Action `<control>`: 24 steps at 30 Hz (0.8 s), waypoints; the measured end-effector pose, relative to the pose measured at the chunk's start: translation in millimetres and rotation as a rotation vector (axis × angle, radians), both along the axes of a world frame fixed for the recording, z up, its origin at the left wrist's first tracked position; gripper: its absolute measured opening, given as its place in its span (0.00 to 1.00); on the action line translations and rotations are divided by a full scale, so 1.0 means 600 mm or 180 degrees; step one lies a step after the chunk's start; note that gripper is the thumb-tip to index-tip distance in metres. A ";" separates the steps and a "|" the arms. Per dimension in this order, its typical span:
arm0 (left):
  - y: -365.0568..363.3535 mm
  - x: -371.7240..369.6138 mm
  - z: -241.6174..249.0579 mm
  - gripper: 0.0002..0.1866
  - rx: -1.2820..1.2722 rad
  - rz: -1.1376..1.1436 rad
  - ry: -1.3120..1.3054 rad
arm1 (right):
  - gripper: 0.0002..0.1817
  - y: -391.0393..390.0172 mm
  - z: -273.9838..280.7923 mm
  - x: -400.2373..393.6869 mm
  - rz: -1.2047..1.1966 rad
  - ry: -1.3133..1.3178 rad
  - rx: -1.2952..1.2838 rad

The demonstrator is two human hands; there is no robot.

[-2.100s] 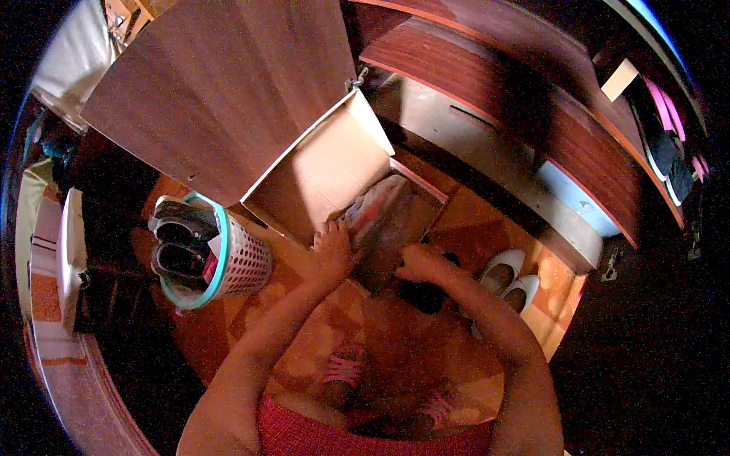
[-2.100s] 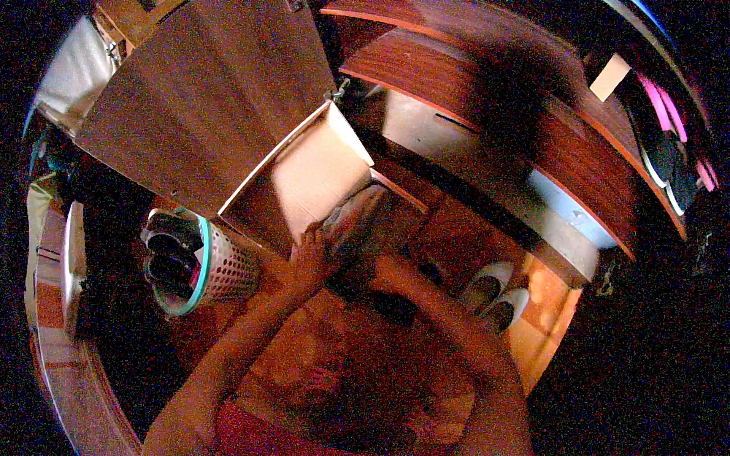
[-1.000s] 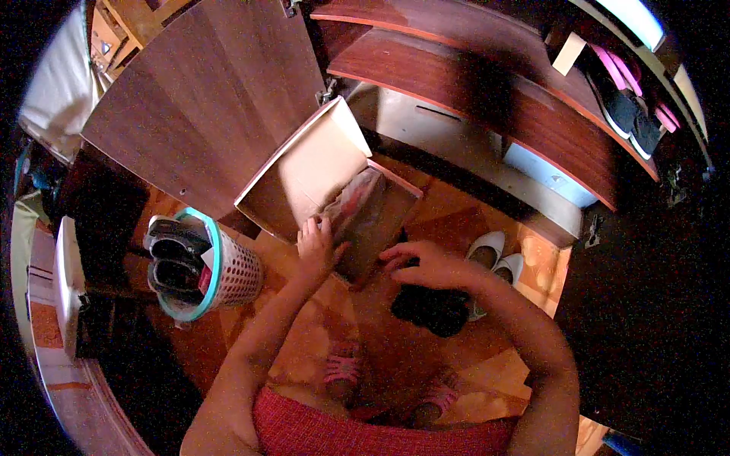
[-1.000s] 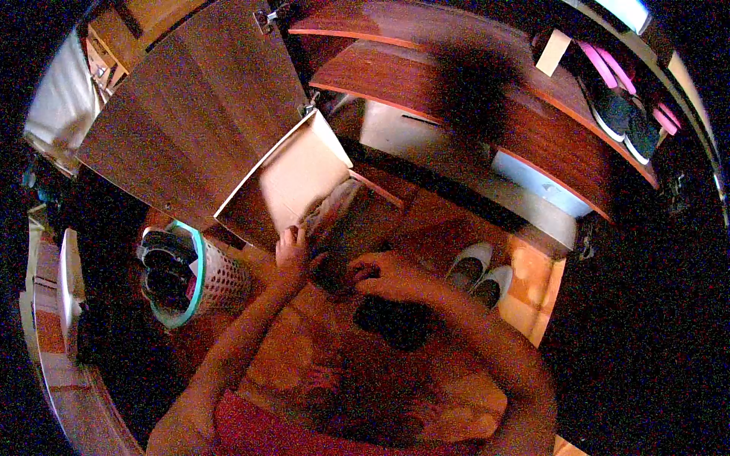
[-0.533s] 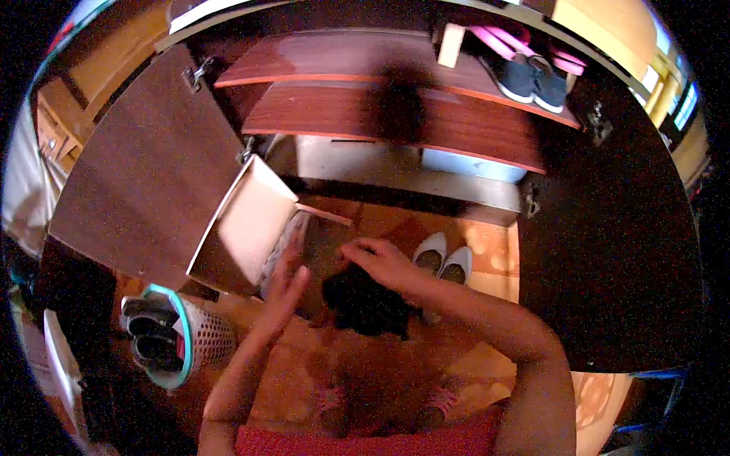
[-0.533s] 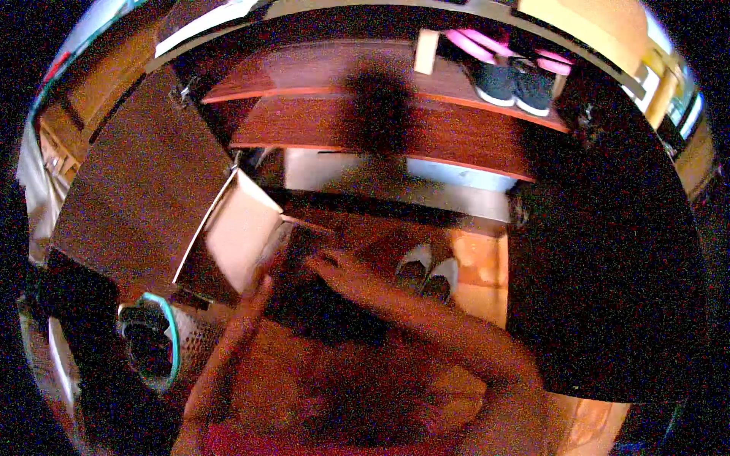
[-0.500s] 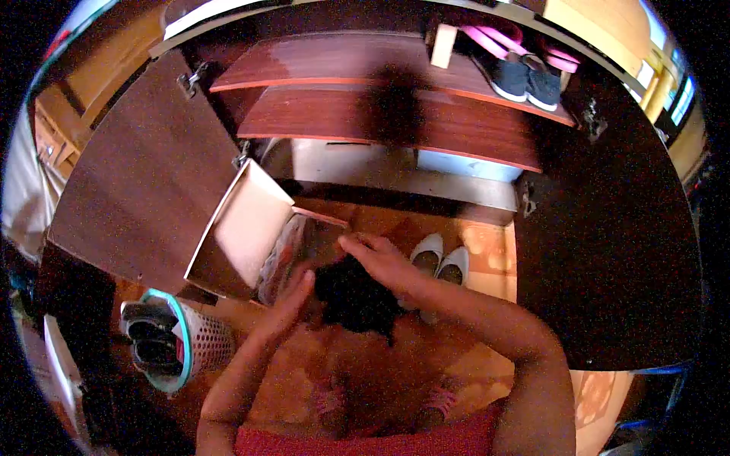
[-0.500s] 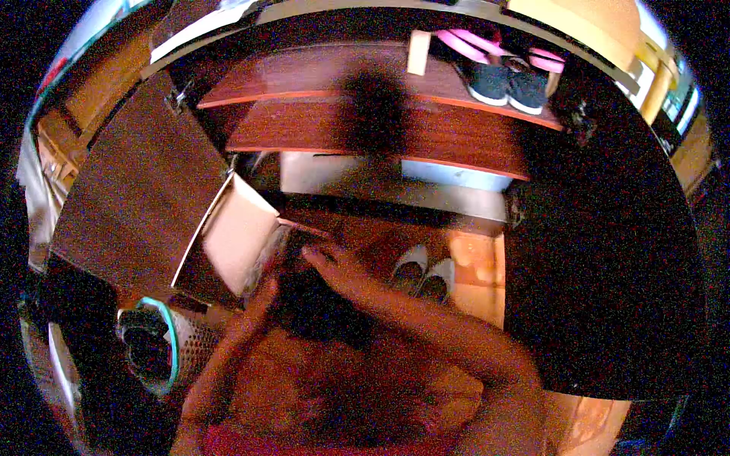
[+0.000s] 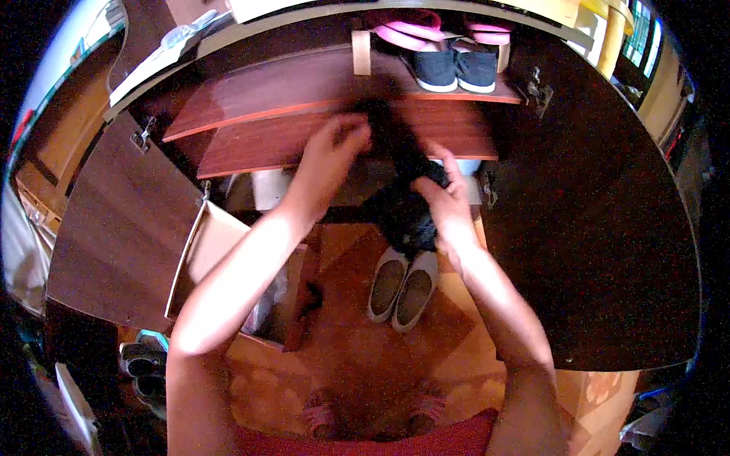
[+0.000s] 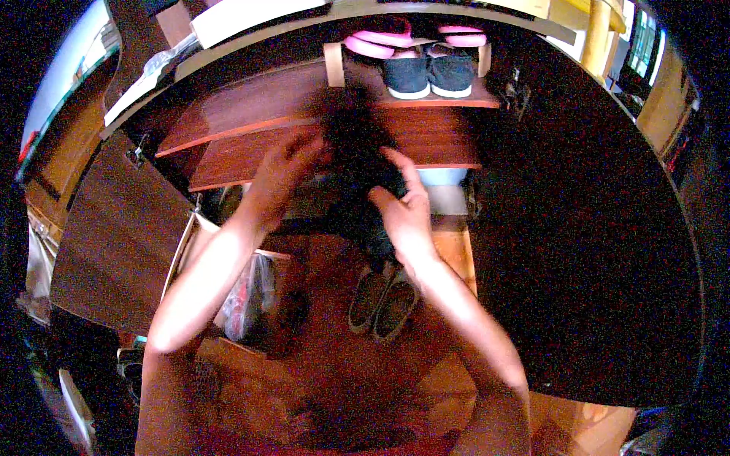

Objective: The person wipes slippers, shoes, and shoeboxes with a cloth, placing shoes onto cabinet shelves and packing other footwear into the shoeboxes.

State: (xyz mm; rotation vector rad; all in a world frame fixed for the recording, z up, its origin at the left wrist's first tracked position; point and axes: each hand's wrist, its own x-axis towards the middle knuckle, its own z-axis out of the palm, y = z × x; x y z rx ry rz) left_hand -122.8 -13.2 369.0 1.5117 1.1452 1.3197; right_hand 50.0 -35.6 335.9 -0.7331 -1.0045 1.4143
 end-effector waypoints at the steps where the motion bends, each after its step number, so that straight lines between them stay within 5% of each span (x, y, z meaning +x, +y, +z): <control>1: 0.033 0.023 0.022 0.17 -0.0087 0.0061 -0.0295 | 0.28 0.003 0.015 0.015 -0.0056 -0.0109 0.0065; 5: 0.205 0.082 0.046 0.18 -0.0146 0.0146 -0.1125 | 0.29 0.054 0.011 0.048 -0.0085 -0.0328 0.0133; 10: 0.276 0.125 0.094 0.23 -0.0405 0.0463 -0.1870 | 0.32 0.079 0.019 0.051 -0.0284 -0.0918 0.0663; 13: 0.310 0.133 0.115 0.23 -0.0698 0.0750 -0.1830 | 0.38 0.117 0.052 0.048 -0.1205 -0.2981 0.2455; 19: 0.340 0.104 0.108 0.16 -0.0928 0.0665 -0.1777 | 0.40 0.153 0.086 0.020 -0.1231 -0.4439 0.1838; 24: 0.299 0.099 0.114 0.13 -0.0710 0.0727 -0.1985 | 0.39 0.175 0.062 0.023 -0.1355 -0.4571 0.1939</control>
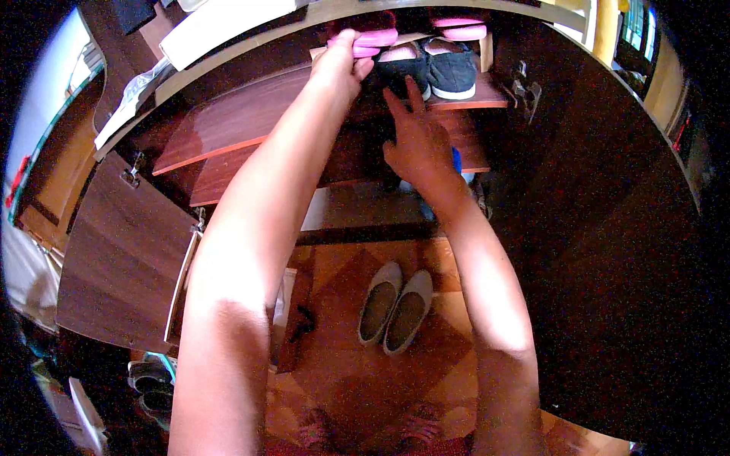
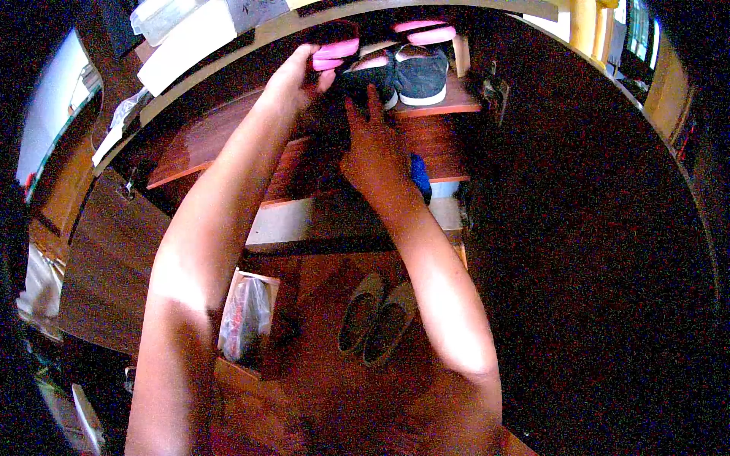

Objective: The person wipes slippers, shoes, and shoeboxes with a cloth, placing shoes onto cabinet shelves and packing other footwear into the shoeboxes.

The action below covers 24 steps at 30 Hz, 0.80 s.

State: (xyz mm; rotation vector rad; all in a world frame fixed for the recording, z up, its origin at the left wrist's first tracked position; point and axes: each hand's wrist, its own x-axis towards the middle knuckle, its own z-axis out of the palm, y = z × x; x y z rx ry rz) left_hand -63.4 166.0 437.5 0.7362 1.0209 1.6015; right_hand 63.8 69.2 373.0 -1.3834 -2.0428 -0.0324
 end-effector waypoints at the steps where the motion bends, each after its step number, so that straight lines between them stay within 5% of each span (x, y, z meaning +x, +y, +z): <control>1: -0.006 -0.002 -0.001 0.14 0.0042 -0.0050 -0.0056 | 0.40 0.000 0.000 -0.001 -0.0048 -0.0123 0.0052; 24: -0.303 -0.098 -0.033 0.10 0.0264 -0.0478 -0.0223 | 0.40 -0.031 0.018 -0.019 -0.0112 -0.0130 -0.0152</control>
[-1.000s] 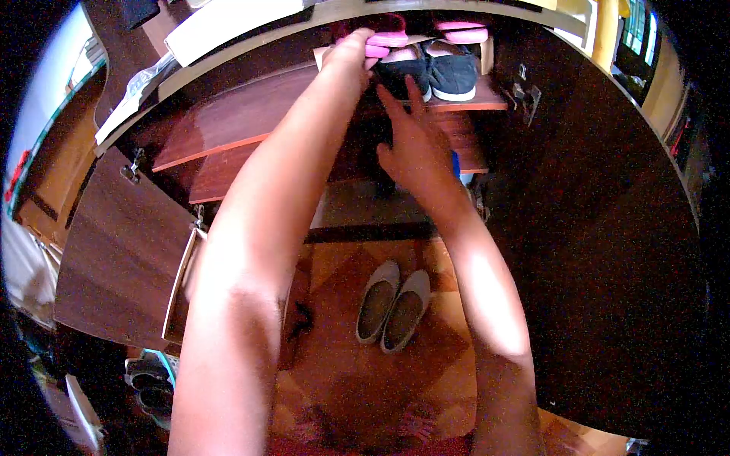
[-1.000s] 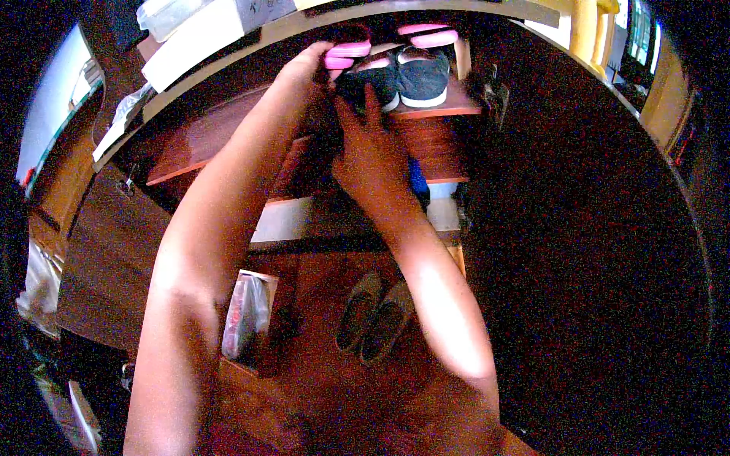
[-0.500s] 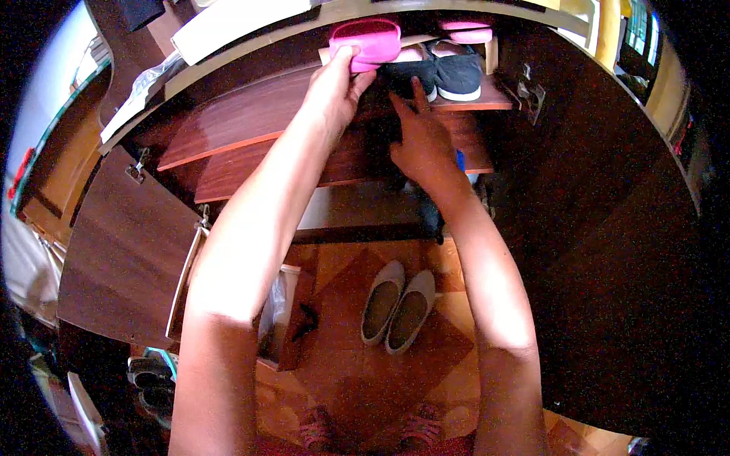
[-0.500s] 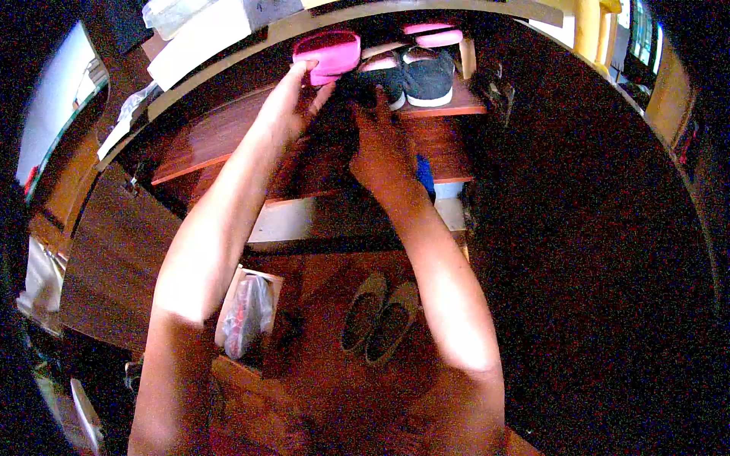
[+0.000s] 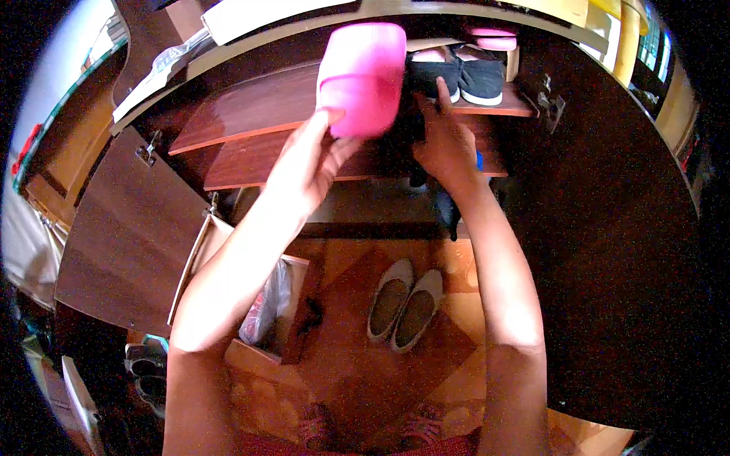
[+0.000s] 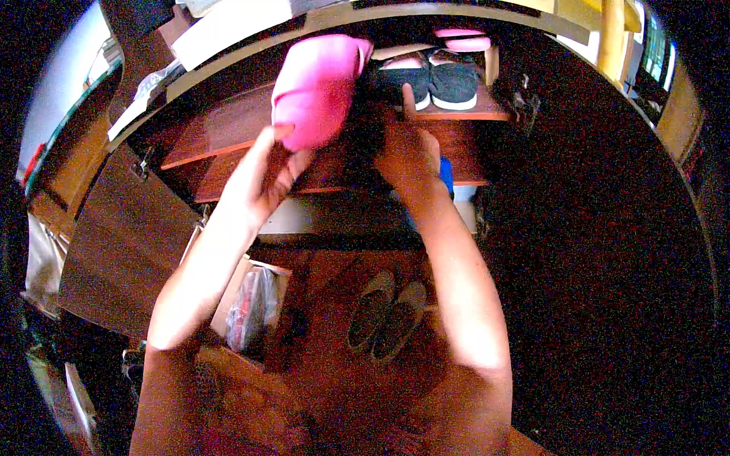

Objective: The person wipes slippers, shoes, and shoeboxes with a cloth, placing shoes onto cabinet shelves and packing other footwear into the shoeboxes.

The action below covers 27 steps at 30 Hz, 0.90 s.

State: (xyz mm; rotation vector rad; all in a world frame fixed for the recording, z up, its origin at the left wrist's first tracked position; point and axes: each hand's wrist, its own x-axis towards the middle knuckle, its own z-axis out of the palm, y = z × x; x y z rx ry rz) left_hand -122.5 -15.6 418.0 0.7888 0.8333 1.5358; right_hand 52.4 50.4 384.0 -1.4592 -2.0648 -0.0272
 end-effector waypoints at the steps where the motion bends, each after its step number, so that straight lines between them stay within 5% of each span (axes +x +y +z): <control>1: -0.016 -0.012 -0.011 0.09 -0.0053 -0.0119 0.0015 | 0.40 -0.004 0.002 -0.002 -0.0046 -0.0029 -0.0066; 3: -0.044 -0.043 -0.031 0.13 -0.0014 -0.0362 0.0110 | 0.40 -0.009 0.004 -0.008 -0.0098 -0.0028 -0.0078; 6: -0.097 -0.095 -0.052 0.06 -0.0057 -0.0491 0.0047 | 0.40 -0.022 0.013 -0.029 -0.0257 -0.0039 -0.0186; 10: -0.188 -0.195 -0.089 0.07 -0.0400 -0.0469 -0.0163 | 0.41 -0.071 0.015 -0.054 -0.0547 -0.0122 0.0579; 15: -0.325 -0.322 -0.179 0.16 -0.0410 -0.0128 0.0400 | 0.40 -0.201 -0.002 -0.077 0.0242 -0.0073 0.0703; 22: -0.464 -0.435 -0.310 0.21 -0.0581 0.0373 0.1971 | 0.38 -0.267 -0.090 -0.155 0.1072 -0.0396 -0.0173; 27: -0.489 -0.403 -0.452 0.20 -0.0576 0.0785 0.1673 | 0.36 -0.285 -0.124 -0.187 0.1268 -0.0204 -0.1275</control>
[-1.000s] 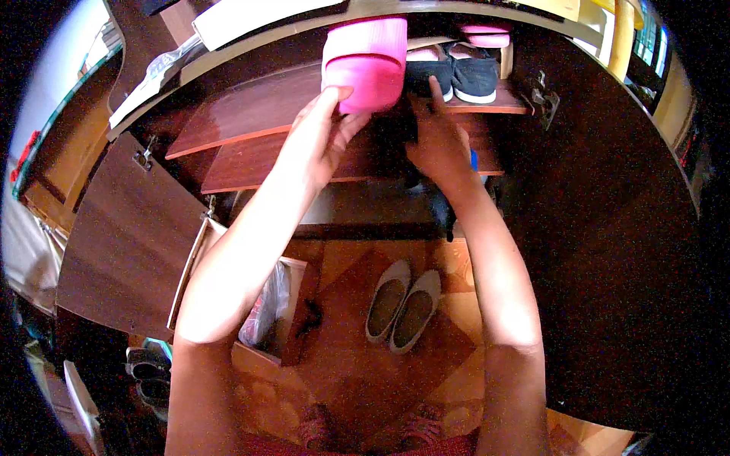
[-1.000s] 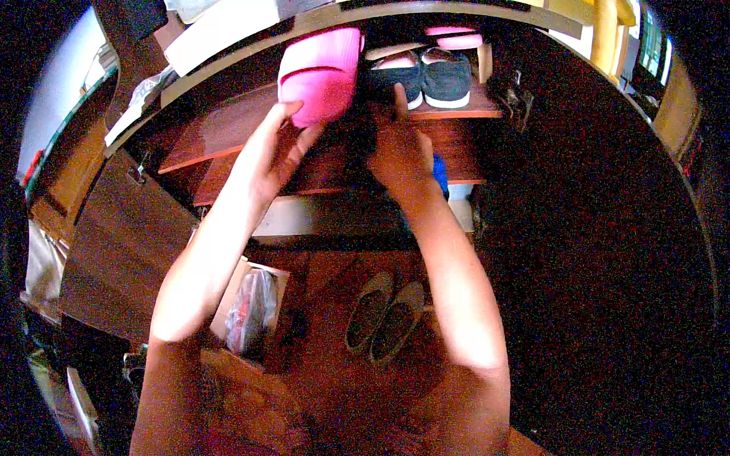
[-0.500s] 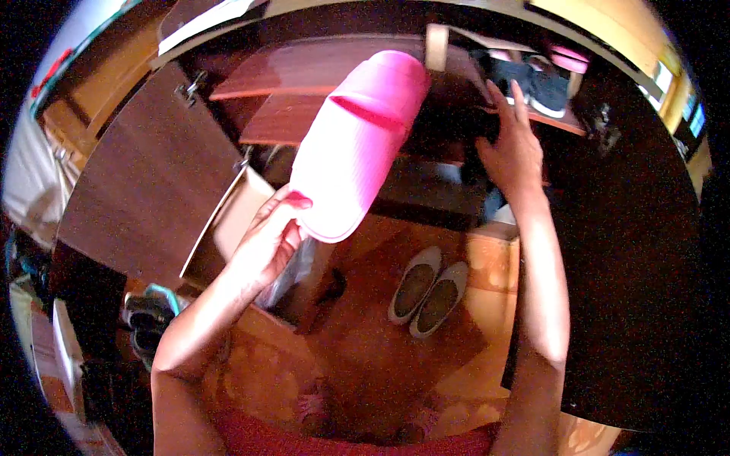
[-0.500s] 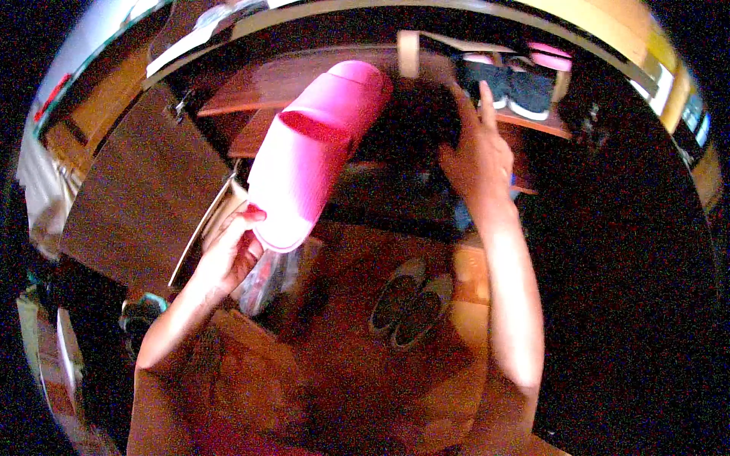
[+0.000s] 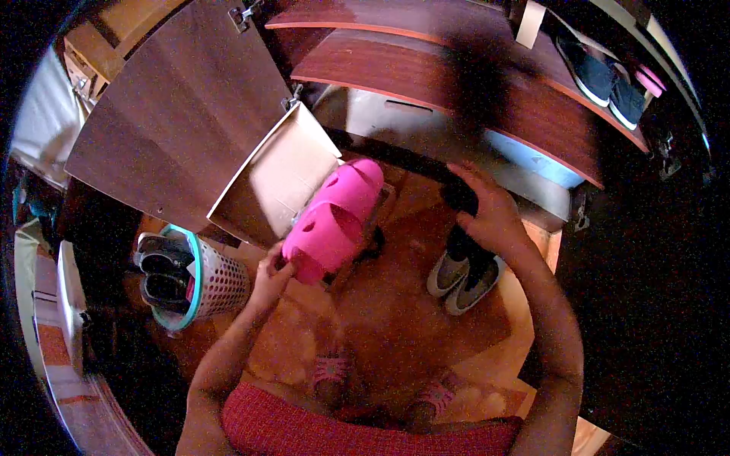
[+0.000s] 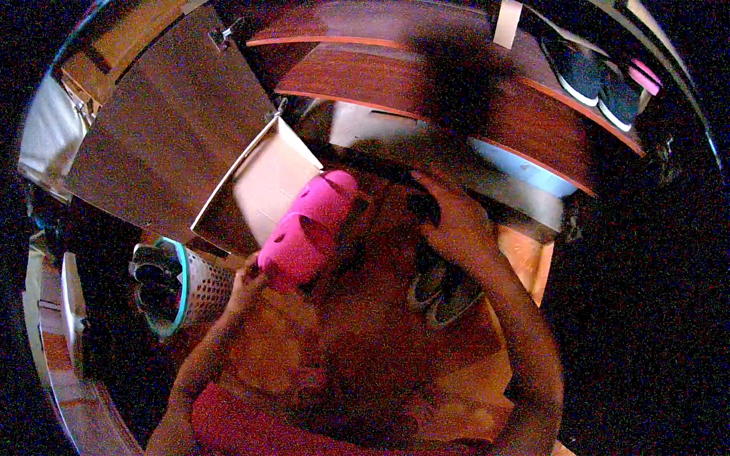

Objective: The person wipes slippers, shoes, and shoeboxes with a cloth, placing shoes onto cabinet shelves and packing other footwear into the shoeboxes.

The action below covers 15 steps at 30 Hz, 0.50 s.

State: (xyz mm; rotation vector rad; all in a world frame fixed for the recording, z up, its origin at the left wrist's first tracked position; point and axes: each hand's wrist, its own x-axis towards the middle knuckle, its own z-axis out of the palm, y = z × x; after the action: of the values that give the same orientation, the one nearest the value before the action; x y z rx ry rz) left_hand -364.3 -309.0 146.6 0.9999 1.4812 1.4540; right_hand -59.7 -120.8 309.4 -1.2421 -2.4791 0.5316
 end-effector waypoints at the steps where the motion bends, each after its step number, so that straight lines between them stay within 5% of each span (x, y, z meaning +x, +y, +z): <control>1: -0.002 0.006 -0.004 0.20 -0.0158 -0.0005 -0.0013 | 0.36 -0.004 -0.002 0.000 0.0022 -0.0008 -0.0171; 5: 0.007 0.011 -0.057 0.22 -0.0447 0.0193 0.0841 | 0.35 -0.006 -0.015 0.000 0.0099 -0.0039 -0.0113; 8: 0.021 0.014 -0.134 0.23 0.0061 0.0642 0.1266 | 0.35 -0.007 -0.021 0.002 0.0140 0.0022 -0.0007; 10: 0.023 0.019 -0.142 0.24 -0.0716 0.0854 0.1670 | 0.35 -0.009 -0.015 0.003 0.0106 0.0027 -0.0056; 13: 0.022 0.030 -0.112 0.24 -0.0315 0.1052 0.2537 | 0.34 -0.008 -0.015 0.007 0.0168 0.0156 -0.0115; 15: 0.029 0.026 -0.109 0.24 -0.0293 0.1055 0.2393 | 0.33 -0.007 -0.030 0.014 0.0196 0.0067 -0.0077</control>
State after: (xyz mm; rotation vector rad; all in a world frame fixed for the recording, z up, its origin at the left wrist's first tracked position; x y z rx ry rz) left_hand -348.7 -291.9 81.2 1.3762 2.3175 1.2612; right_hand -51.3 -125.3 291.4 -1.1660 -2.5075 0.5890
